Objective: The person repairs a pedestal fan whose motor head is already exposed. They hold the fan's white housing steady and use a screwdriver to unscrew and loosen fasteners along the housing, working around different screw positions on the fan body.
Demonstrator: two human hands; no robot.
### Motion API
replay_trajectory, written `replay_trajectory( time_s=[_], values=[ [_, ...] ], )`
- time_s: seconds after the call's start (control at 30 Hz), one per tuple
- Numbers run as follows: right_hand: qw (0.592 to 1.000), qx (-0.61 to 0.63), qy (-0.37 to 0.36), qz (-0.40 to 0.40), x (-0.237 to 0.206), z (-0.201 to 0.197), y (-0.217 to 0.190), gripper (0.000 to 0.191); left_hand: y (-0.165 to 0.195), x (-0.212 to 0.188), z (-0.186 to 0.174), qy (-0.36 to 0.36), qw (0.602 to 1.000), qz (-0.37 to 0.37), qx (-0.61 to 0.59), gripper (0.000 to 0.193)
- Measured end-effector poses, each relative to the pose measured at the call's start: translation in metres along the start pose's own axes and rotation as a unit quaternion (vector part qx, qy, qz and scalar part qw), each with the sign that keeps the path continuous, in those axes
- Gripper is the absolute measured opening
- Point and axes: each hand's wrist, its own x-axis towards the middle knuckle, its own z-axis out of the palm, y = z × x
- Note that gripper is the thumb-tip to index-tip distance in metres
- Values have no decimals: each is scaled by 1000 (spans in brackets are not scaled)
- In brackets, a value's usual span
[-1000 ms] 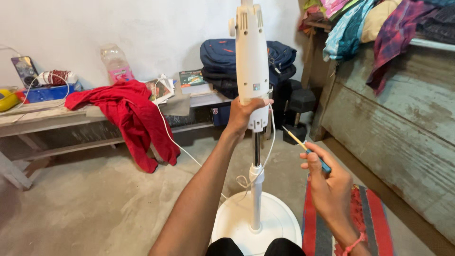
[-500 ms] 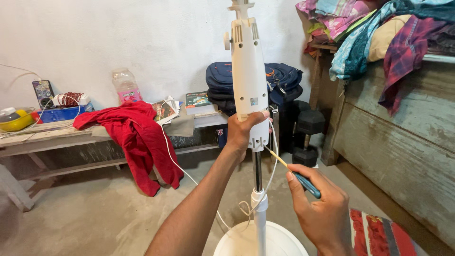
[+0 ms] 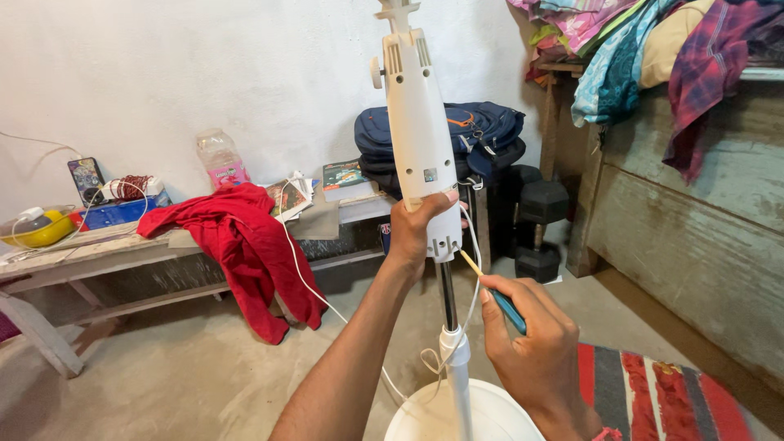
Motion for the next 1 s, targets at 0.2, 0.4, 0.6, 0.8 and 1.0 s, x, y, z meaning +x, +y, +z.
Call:
replay_trajectory(
  time_s=[0.2, 0.4, 0.6, 0.8, 1.0],
  values=[
    [999, -25, -18, -17, 6, 1, -8, 16, -1, -1, 1, -1, 1000, 2, -5, 42],
    [998, -59, -29, 10, 15, 3, -21, 15, -3, -1, 1, 15, 1000, -2, -5, 41],
    [997, -23, -25, 63, 18, 4, -18, 14, -3, -4, 6, 37, 999, 22, -2, 37],
    [998, 2, -63, 20, 22, -4, -8, 15, 3, -9, 18, 95, 995, 38, 14, 30],
    [976, 86, -65, 188, 31, -10, -7, 14, 8, -9, 16, 77, 997, 7, 6, 29]
  ],
)
